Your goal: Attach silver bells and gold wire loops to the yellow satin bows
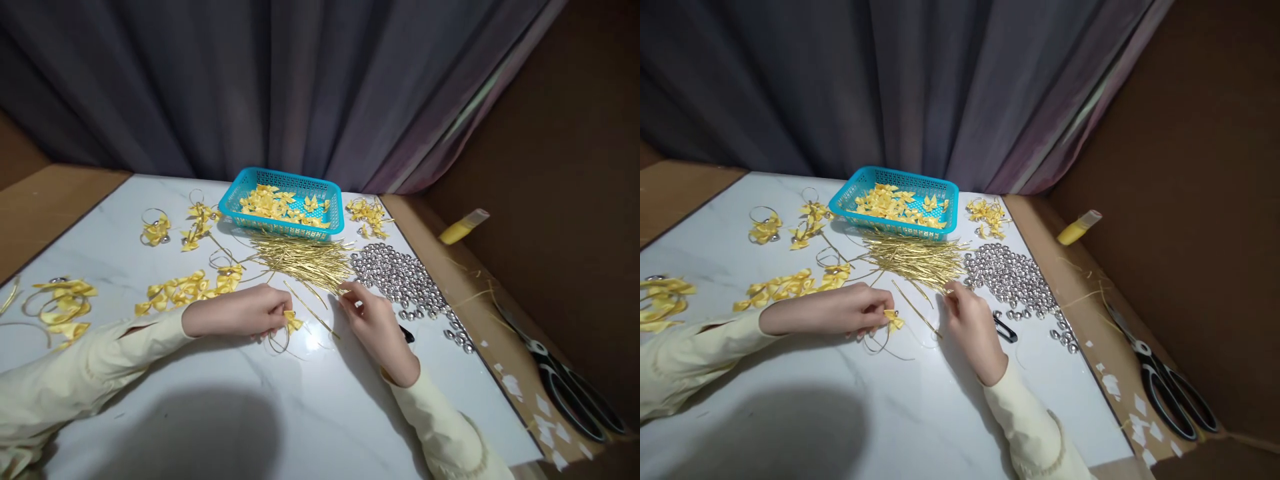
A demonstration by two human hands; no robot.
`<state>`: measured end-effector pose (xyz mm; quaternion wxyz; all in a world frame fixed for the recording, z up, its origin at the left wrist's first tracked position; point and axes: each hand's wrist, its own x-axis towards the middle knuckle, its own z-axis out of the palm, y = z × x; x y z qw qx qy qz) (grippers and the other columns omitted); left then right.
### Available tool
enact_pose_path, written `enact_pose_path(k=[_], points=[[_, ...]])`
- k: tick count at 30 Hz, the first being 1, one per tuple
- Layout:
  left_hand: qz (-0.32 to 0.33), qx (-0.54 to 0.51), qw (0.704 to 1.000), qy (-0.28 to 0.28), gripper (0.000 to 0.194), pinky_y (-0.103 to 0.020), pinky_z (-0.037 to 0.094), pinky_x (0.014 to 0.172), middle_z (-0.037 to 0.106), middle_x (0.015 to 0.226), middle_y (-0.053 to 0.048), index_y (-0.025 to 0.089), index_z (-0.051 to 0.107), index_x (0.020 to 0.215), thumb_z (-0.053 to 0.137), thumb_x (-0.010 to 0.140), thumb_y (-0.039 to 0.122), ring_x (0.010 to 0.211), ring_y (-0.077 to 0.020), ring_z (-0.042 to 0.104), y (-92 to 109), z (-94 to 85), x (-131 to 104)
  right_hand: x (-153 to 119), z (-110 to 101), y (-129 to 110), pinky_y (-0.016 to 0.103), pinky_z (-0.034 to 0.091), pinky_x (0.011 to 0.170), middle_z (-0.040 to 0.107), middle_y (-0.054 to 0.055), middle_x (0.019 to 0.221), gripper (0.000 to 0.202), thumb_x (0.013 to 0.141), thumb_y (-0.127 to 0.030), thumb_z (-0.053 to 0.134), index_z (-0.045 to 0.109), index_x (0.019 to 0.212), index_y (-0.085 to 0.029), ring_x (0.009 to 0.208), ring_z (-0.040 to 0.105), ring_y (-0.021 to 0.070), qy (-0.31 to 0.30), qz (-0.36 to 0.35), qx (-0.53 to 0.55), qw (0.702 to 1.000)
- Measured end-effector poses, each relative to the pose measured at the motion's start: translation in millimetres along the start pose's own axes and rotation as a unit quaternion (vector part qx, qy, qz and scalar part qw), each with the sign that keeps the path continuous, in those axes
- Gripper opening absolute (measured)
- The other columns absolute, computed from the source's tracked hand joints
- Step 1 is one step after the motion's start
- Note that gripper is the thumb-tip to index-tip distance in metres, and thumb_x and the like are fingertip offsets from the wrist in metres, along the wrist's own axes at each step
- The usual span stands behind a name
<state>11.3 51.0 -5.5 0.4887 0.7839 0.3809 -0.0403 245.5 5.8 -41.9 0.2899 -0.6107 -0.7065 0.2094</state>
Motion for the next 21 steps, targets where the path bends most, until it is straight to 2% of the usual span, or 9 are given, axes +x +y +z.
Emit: enact_pose_path(k=[3, 7, 11, 13, 16, 18, 20, 21], points=[[0.017, 0.012, 1.000, 0.003, 0.012, -0.019, 0.035, 0.047, 0.056, 0.060, 0.003, 0.020, 0.044, 0.071, 0.043, 0.083, 0.022, 0.050, -0.0118, 0.054, 4, -4.3, -4, 1, 0, -3, 0.033, 0.042, 0.061, 0.066, 0.007, 0.075, 0.015, 0.083, -0.014, 0.047, 0.060, 0.090, -0.017, 0.067, 0.058, 0.0213, 0.007, -0.019, -0.024, 0.999], [0.045, 0.046, 0.998, 0.021, 0.006, -0.019, 0.035, 0.050, 0.055, 0.062, 0.003, 0.019, 0.049, 0.077, 0.044, 0.081, 0.020, 0.053, -0.0116, 0.051, 11, -8.2, -9, 0, 3, -15, 0.037, 0.043, 0.080, 0.064, 0.008, 0.090, 0.010, 0.087, -0.024, 0.052, 0.058, 0.091, -0.018, 0.091, 0.055, 0.0232, 0.018, -0.086, -0.015, 0.996], [0.058, 0.065, 0.996, 0.020, 0.014, -0.020, 0.034, 0.050, 0.054, 0.062, 0.003, 0.019, 0.051, 0.091, 0.040, 0.083, 0.017, 0.052, -0.0120, 0.050, 12, -9.8, -14, -5, 16, -28, 0.034, 0.043, 0.085, 0.061, 0.007, 0.097, 0.013, 0.086, -0.022, 0.055, 0.054, 0.098, -0.018, 0.095, 0.053, 0.0197, -0.070, -0.187, 0.063, 0.978], [0.061, 0.096, 0.993, 0.037, 0.018, -0.020, 0.034, 0.050, 0.056, 0.064, 0.001, 0.019, 0.051, 0.097, 0.038, 0.085, 0.016, 0.055, -0.0132, 0.051, 9, -11.1, -17, -8, 22, -31, 0.035, 0.043, 0.083, 0.060, 0.008, 0.095, 0.013, 0.085, -0.021, 0.057, 0.054, 0.097, -0.017, 0.094, 0.053, 0.0207, -0.095, -0.194, 0.060, 0.975], [0.082, 0.145, 0.978, 0.123, 0.022, -0.023, 0.038, 0.059, 0.061, 0.078, -0.003, 0.017, 0.052, 0.103, 0.039, 0.085, 0.015, 0.067, -0.0157, 0.056, 5, -14.8, -23, -10, 23, -37, 0.037, 0.043, 0.080, 0.060, 0.008, 0.090, 0.005, 0.087, -0.019, 0.051, 0.055, 0.091, -0.017, 0.089, 0.053, 0.0209, -0.057, -0.179, 0.059, 0.980], [0.104, 0.143, 0.967, 0.184, 0.024, -0.025, 0.041, 0.066, 0.064, 0.088, -0.005, 0.017, 0.055, 0.105, 0.042, 0.085, 0.017, 0.077, -0.0170, 0.059, 7, -18.3, -29, -11, 17, -46, 0.037, 0.043, 0.078, 0.060, 0.007, 0.087, 0.008, 0.089, -0.020, 0.048, 0.056, 0.086, -0.018, 0.087, 0.054, 0.0202, -0.029, -0.170, 0.092, 0.981], [0.122, 0.110, 0.958, 0.237, 0.025, -0.024, 0.043, 0.068, 0.066, 0.085, -0.004, 0.018, 0.058, 0.107, 0.045, 0.086, 0.019, 0.076, -0.0164, 0.061, 17, -22.0, -35, -12, 10, -61, 0.036, 0.045, 0.078, 0.063, 0.006, 0.086, 0.007, 0.089, -0.024, 0.052, 0.056, 0.090, -0.020, 0.086, 0.057, 0.0197, -0.053, -0.151, 0.151, 0.975], [0.127, 0.084, 0.951, 0.268, 0.025, -0.024, 0.044, 0.065, 0.066, 0.080, -0.003, 0.017, 0.059, 0.107, 0.046, 0.086, 0.021, 0.070, -0.0155, 0.061, 25, -24.0, -38, -11, 8, -69, 0.035, 0.046, 0.076, 0.064, 0.006, 0.088, 0.014, 0.088, -0.027, 0.055, 0.055, 0.101, -0.021, 0.086, 0.058, 0.0195, -0.088, -0.138, 0.189, 0.968]])
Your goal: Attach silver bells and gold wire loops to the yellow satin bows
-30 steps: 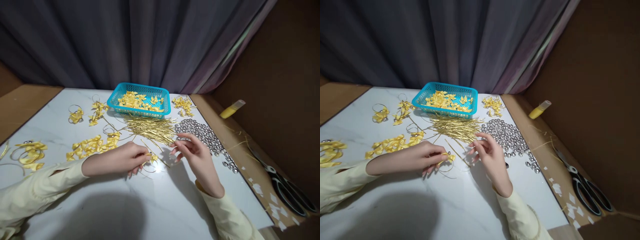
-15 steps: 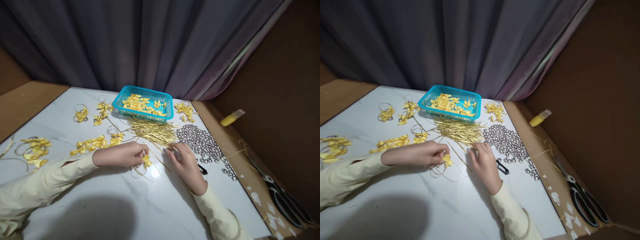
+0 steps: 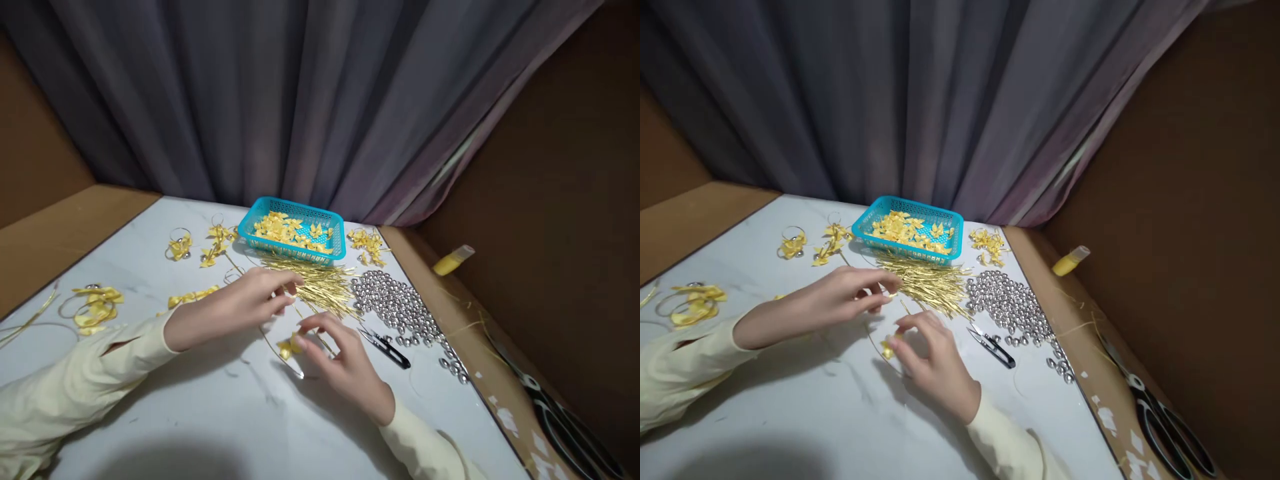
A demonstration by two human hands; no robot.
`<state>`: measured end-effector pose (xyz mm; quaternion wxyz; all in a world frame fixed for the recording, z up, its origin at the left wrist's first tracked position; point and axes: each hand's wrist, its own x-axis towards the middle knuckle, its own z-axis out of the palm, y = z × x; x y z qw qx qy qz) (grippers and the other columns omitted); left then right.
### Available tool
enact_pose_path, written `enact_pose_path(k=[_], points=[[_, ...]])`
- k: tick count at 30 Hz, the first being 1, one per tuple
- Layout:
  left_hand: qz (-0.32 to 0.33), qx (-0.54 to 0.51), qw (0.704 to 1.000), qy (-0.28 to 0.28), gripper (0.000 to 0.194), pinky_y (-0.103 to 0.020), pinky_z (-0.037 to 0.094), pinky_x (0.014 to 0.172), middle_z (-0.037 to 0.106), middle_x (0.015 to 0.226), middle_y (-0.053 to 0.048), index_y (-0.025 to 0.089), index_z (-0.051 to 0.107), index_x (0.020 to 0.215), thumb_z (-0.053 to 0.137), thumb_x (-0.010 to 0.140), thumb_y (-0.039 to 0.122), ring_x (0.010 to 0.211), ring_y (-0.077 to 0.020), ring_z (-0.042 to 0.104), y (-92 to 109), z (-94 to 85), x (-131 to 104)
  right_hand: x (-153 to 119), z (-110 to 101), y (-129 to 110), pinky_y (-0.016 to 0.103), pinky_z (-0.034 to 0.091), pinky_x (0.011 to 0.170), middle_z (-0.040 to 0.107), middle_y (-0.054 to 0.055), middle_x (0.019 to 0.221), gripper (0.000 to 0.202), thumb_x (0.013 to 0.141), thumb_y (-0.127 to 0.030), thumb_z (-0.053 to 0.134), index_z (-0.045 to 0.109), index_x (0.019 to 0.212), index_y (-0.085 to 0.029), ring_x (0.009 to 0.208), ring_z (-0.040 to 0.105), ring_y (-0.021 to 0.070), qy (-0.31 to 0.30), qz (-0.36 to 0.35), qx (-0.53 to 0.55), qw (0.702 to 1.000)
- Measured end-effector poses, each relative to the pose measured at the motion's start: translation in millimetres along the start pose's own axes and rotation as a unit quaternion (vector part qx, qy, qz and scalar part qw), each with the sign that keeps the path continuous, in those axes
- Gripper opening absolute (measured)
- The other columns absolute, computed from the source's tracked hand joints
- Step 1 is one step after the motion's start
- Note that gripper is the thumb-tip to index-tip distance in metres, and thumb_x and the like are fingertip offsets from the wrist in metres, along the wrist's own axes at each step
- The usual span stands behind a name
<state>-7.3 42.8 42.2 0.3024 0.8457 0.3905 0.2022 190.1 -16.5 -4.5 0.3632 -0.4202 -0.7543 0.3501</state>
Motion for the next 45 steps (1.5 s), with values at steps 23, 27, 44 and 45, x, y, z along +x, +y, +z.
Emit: enact_pose_path(k=[23, 27, 44, 45], points=[[-0.041, -0.599, 0.799, 0.039, 0.022, -0.018, 0.049, 0.070, 0.069, 0.096, -0.006, 0.015, 0.068, 0.097, 0.071, 0.077, 0.023, 0.083, -0.0126, 0.064, 39, -35.0, 34, 67, -18, -58, 0.027, 0.048, 0.056, 0.062, 0.005, 0.084, 0.010, 0.081, -0.027, 0.065, 0.072, 0.074, -0.026, 0.071, 0.056, 0.0156, 0.164, -0.177, 0.119, 0.963], [-0.015, -0.586, 0.810, -0.024, 0.025, -0.022, 0.048, 0.085, 0.065, 0.117, -0.007, 0.017, 0.067, 0.107, 0.063, 0.083, 0.025, 0.105, -0.0170, 0.060, 39, -43.3, 28, 66, -28, -60, 0.021, 0.042, 0.046, 0.058, 0.005, 0.084, 0.032, 0.081, -0.031, 0.065, 0.062, 0.051, -0.019, 0.073, 0.054, 0.0141, 0.157, -0.092, 0.221, 0.958], [0.072, -0.406, 0.910, -0.031, 0.009, -0.028, 0.056, 0.074, 0.074, 0.081, -0.005, 0.015, 0.073, 0.085, 0.070, 0.077, 0.018, 0.076, -0.0171, 0.070, 22, -32.6, 35, 75, -55, -58, 0.011, 0.049, 0.048, 0.056, -0.002, 0.055, 0.015, 0.060, -0.022, 0.080, 0.072, 0.070, -0.014, 0.046, 0.048, 0.0041, 0.063, 0.092, 0.535, 0.837], [0.070, -0.420, 0.904, -0.022, 0.010, -0.028, 0.057, 0.071, 0.074, 0.079, -0.005, 0.014, 0.073, 0.085, 0.071, 0.076, 0.020, 0.071, -0.0170, 0.071, 23, -30.8, 35, 75, -55, -57, 0.010, 0.049, 0.049, 0.056, -0.002, 0.057, 0.015, 0.060, -0.022, 0.080, 0.072, 0.070, -0.014, 0.048, 0.049, 0.0040, 0.053, 0.090, 0.539, 0.836]])
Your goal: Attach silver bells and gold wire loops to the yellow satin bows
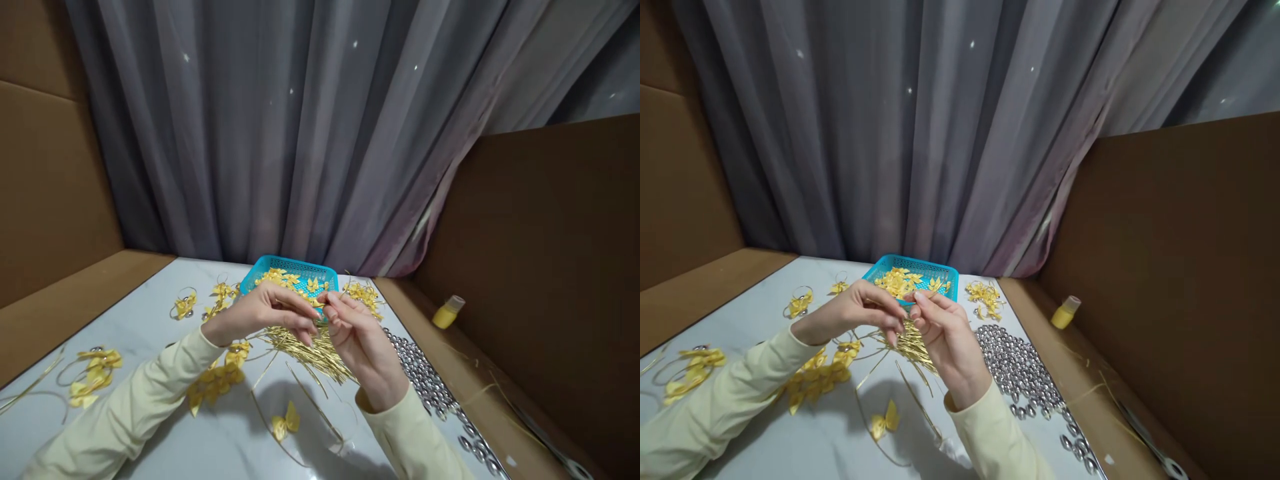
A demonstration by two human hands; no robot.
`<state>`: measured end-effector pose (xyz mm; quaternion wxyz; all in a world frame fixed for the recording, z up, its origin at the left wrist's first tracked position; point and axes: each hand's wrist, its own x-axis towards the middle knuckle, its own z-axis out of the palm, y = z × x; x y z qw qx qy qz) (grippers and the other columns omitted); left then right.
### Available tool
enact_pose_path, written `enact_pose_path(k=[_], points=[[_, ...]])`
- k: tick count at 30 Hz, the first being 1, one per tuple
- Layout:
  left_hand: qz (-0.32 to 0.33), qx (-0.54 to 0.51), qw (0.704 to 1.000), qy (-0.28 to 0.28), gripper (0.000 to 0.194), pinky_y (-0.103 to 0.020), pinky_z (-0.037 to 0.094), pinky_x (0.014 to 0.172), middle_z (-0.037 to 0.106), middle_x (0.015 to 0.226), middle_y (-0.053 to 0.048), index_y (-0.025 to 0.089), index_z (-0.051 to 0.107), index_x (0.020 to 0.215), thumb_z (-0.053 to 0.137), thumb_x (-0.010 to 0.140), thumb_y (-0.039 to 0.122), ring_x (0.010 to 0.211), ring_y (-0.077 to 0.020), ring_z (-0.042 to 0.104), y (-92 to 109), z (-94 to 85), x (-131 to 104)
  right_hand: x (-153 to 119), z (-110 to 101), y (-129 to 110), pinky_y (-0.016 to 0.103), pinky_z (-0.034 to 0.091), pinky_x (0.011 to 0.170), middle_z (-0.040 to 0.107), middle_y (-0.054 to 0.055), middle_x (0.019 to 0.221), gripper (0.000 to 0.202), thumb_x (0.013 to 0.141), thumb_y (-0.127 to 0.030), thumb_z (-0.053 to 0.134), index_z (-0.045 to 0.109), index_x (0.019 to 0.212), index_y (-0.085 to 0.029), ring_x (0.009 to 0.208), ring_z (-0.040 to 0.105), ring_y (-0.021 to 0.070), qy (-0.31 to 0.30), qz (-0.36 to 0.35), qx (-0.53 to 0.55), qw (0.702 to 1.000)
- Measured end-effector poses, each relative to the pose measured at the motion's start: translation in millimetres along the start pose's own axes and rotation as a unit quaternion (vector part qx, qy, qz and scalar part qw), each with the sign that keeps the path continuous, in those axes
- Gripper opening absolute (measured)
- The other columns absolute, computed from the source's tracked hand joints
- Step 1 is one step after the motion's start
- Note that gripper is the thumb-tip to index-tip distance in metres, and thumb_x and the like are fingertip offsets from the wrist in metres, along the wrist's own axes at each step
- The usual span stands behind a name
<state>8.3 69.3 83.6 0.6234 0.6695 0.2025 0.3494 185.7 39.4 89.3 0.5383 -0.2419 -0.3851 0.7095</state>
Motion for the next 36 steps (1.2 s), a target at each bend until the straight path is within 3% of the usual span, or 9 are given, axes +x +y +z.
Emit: enact_pose_path(k=[4, 11, 15, 17, 22, 24, 28, 32, 36], points=[[0.017, -0.058, 0.997, 0.041, 0.020, -0.028, 0.057, 0.068, 0.074, 0.080, -0.007, 0.013, 0.070, 0.086, 0.071, 0.078, 0.031, 0.065, -0.0157, 0.070, -3, 3.4, 0, 3, -3, 4, 0.007, 0.050, 0.054, 0.060, 0.000, 0.068, 0.012, 0.063, -0.020, 0.078, 0.071, 0.070, -0.015, 0.053, 0.051, 0.0029, -0.029, 0.000, 0.012, 1.000], [0.040, -0.084, 0.996, 0.014, 0.033, -0.021, 0.050, 0.051, 0.069, 0.069, -0.004, 0.015, 0.070, 0.090, 0.062, 0.082, 0.046, 0.054, -0.0119, 0.064, -1, 0.7, 0, 5, -8, 2, 0.008, 0.044, 0.042, 0.061, -0.001, 0.071, 0.018, 0.067, -0.034, 0.077, 0.068, 0.071, -0.019, 0.047, 0.044, 0.0022, -0.037, -0.030, 0.003, 0.999], [0.099, -0.015, 0.991, 0.086, 0.028, -0.018, 0.048, 0.060, 0.063, 0.102, -0.005, 0.018, 0.074, 0.081, 0.065, 0.081, 0.045, 0.078, -0.0105, 0.060, 5, -1.5, -2, 5, -10, -3, 0.009, 0.037, 0.035, 0.060, -0.002, 0.066, 0.019, 0.069, -0.038, 0.075, 0.068, 0.071, -0.021, 0.043, 0.040, 0.0021, -0.052, -0.058, -0.024, 0.997], [0.108, -0.016, 0.989, 0.100, 0.027, -0.016, 0.046, 0.063, 0.062, 0.105, -0.004, 0.019, 0.074, 0.080, 0.066, 0.080, 0.045, 0.078, -0.0080, 0.057, 9, -0.7, -4, 5, -12, -4, 0.009, 0.034, 0.034, 0.060, -0.003, 0.063, 0.018, 0.070, -0.037, 0.074, 0.069, 0.072, -0.020, 0.039, 0.038, 0.0010, -0.064, -0.051, -0.039, 0.996], [0.006, -0.084, 0.995, 0.047, 0.031, -0.013, 0.033, 0.037, 0.064, 0.057, 0.001, 0.016, 0.070, 0.083, 0.071, 0.074, 0.045, 0.042, -0.0045, 0.050, 18, 8.2, -10, 4, -15, -3, 0.012, 0.036, 0.033, 0.061, -0.003, 0.057, 0.020, 0.073, -0.036, 0.072, 0.070, 0.076, -0.016, 0.034, 0.042, 0.0010, -0.132, 0.043, -0.091, 0.986], [-0.016, -0.077, 0.996, 0.033, 0.032, -0.012, 0.030, 0.031, 0.064, 0.054, 0.001, 0.013, 0.065, 0.082, 0.072, 0.074, 0.044, 0.036, -0.0050, 0.048, 21, 11.3, -13, 2, -14, -4, 0.013, 0.040, 0.035, 0.063, -0.002, 0.057, 0.021, 0.071, -0.034, 0.074, 0.069, 0.077, -0.014, 0.037, 0.049, 0.0029, -0.149, 0.082, -0.096, 0.981], [-0.031, -0.041, 0.998, 0.021, 0.028, -0.012, 0.038, 0.035, 0.068, 0.058, -0.001, 0.013, 0.056, 0.073, 0.069, 0.079, 0.037, 0.037, -0.0044, 0.051, 25, 10.8, -17, -1, -12, -7, 0.015, 0.049, 0.042, 0.069, 0.001, 0.064, 0.020, 0.076, -0.022, 0.072, 0.063, 0.090, -0.013, 0.045, 0.059, 0.0061, -0.185, 0.096, -0.087, 0.974], [-0.048, -0.009, 0.999, 0.001, 0.026, -0.011, 0.039, 0.039, 0.065, 0.058, 0.000, 0.010, 0.062, 0.074, 0.063, 0.085, 0.034, 0.041, -0.0037, 0.051, 29, 6.5, -18, -5, -14, -12, 0.016, 0.051, 0.046, 0.071, 0.005, 0.069, 0.013, 0.084, -0.022, 0.064, 0.055, 0.086, -0.014, 0.050, 0.063, 0.0081, -0.227, 0.091, -0.113, 0.963], [-0.089, 0.050, 0.994, -0.048, 0.022, -0.012, 0.038, 0.043, 0.060, 0.055, 0.002, 0.011, 0.065, 0.074, 0.059, 0.087, 0.028, 0.042, -0.0029, 0.046, 33, 3.9, -18, -10, -16, -14, 0.017, 0.049, 0.046, 0.069, 0.003, 0.067, 0.017, 0.085, -0.018, 0.062, 0.047, 0.092, -0.015, 0.047, 0.062, 0.0081, -0.267, 0.146, -0.165, 0.938]])
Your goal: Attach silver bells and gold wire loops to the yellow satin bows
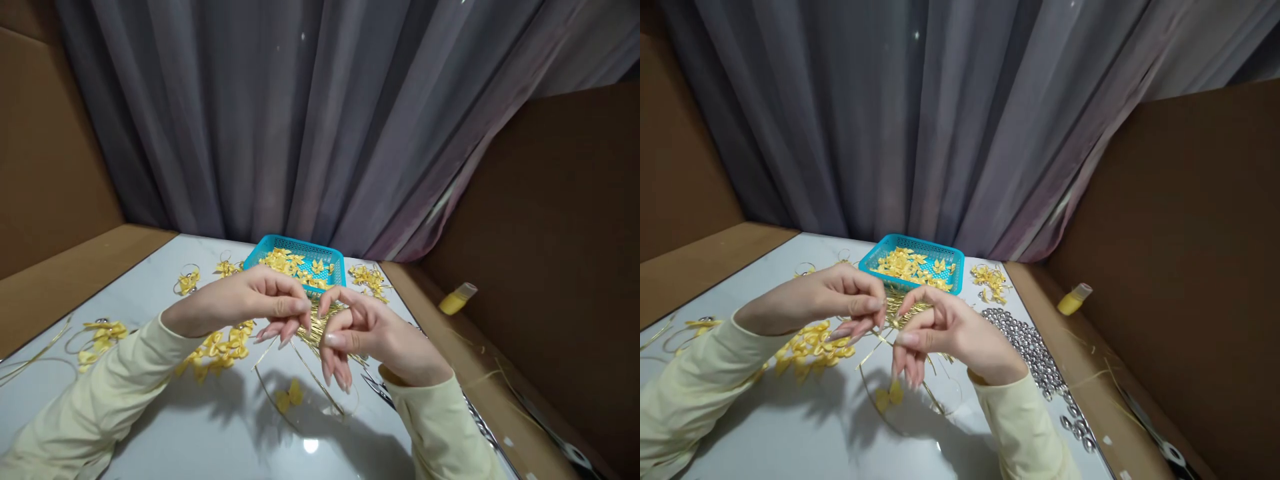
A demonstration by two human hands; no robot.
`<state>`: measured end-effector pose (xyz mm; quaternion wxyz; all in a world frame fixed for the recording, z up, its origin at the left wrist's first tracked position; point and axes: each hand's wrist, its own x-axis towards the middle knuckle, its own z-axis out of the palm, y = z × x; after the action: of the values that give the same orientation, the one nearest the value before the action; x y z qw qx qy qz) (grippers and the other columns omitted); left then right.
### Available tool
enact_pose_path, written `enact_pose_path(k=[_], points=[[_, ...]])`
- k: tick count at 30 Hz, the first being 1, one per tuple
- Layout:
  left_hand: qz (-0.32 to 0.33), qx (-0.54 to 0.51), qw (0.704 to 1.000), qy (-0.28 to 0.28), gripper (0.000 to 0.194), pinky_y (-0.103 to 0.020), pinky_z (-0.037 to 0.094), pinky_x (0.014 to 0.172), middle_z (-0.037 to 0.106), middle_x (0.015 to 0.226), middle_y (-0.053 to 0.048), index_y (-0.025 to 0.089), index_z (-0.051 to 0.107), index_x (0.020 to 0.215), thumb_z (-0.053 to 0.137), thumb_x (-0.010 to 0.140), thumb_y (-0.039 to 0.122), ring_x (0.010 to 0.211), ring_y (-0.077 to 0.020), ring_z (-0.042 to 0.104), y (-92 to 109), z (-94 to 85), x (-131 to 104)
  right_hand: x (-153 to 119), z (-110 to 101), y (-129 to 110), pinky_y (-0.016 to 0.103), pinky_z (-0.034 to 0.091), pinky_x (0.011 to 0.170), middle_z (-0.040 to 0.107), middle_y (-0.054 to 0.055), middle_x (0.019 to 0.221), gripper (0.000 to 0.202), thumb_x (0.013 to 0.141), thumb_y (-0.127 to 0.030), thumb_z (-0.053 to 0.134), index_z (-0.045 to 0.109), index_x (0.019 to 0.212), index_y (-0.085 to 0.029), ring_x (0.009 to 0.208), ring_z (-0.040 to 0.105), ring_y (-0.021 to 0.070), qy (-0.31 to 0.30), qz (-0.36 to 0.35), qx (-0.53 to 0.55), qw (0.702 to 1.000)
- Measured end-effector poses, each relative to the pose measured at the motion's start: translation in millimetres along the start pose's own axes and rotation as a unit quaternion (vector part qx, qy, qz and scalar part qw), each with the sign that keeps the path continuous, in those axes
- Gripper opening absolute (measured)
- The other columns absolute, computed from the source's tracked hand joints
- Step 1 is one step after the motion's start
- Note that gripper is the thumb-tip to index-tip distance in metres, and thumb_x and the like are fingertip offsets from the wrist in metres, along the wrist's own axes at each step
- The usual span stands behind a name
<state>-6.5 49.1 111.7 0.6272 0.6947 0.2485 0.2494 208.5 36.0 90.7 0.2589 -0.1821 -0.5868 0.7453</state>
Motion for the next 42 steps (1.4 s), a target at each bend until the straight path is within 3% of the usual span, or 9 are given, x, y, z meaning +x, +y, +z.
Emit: enact_pose_path(k=[6, 16, 24, 31, 36, 42], points=[[-0.090, 0.041, 0.991, -0.094, 0.015, -0.016, 0.040, 0.042, 0.062, 0.056, 0.002, 0.013, 0.061, 0.077, 0.061, 0.083, 0.027, 0.042, -0.0065, 0.053, -4, -1.1, 1, -5, 2, 1, 0.015, 0.041, 0.049, 0.061, -0.004, 0.061, 0.026, 0.085, -0.012, 0.060, 0.037, 0.095, -0.018, 0.049, 0.054, 0.0041, -0.034, 0.001, 0.002, 0.999], [-0.123, -0.017, 0.986, -0.111, 0.012, -0.015, 0.041, 0.042, 0.065, 0.056, 0.005, 0.018, 0.055, 0.090, 0.063, 0.082, 0.024, 0.039, -0.0069, 0.055, -10, 3.2, 4, -4, -10, 10, 0.018, 0.037, 0.051, 0.055, -0.005, 0.061, 0.024, 0.085, -0.012, 0.060, 0.038, 0.094, -0.016, 0.052, 0.050, 0.0047, -0.112, 0.008, 0.038, 0.993], [-0.176, -0.039, 0.971, -0.156, 0.010, -0.014, 0.046, 0.044, 0.065, 0.058, 0.003, 0.015, 0.066, 0.083, 0.066, 0.079, 0.024, 0.043, -0.0064, 0.056, -18, 3.4, 8, 1, -13, 19, 0.016, 0.037, 0.049, 0.056, -0.005, 0.063, 0.027, 0.083, -0.008, 0.061, 0.037, 0.094, -0.017, 0.051, 0.049, 0.0038, -0.145, 0.027, 0.077, 0.986], [-0.173, -0.022, 0.969, -0.175, 0.010, -0.014, 0.045, 0.046, 0.065, 0.058, 0.001, 0.015, 0.070, 0.080, 0.065, 0.080, 0.024, 0.044, -0.0069, 0.056, -16, 4.0, 8, 0, -12, 16, 0.013, 0.036, 0.048, 0.054, -0.007, 0.061, 0.025, 0.086, -0.010, 0.059, 0.035, 0.092, -0.017, 0.050, 0.048, 0.0023, -0.158, 0.040, 0.049, 0.985], [-0.153, 0.027, 0.966, -0.207, 0.013, -0.014, 0.045, 0.048, 0.065, 0.059, 0.000, 0.014, 0.071, 0.081, 0.062, 0.083, 0.023, 0.046, -0.0071, 0.054, -13, 5.5, 5, -1, -8, 12, 0.013, 0.038, 0.047, 0.057, -0.007, 0.063, 0.032, 0.080, -0.012, 0.066, 0.037, 0.093, -0.018, 0.051, 0.052, 0.0025, -0.134, 0.080, -0.009, 0.988], [-0.135, 0.069, 0.966, -0.208, 0.017, -0.015, 0.044, 0.045, 0.063, 0.058, -0.001, 0.014, 0.070, 0.081, 0.057, 0.086, 0.024, 0.045, -0.0072, 0.050, -13, 7.0, 5, 1, -5, 14, 0.015, 0.034, 0.050, 0.057, -0.006, 0.063, 0.025, 0.087, -0.022, 0.059, 0.036, 0.093, -0.018, 0.055, 0.052, 0.0031, -0.131, 0.095, -0.028, 0.986]])
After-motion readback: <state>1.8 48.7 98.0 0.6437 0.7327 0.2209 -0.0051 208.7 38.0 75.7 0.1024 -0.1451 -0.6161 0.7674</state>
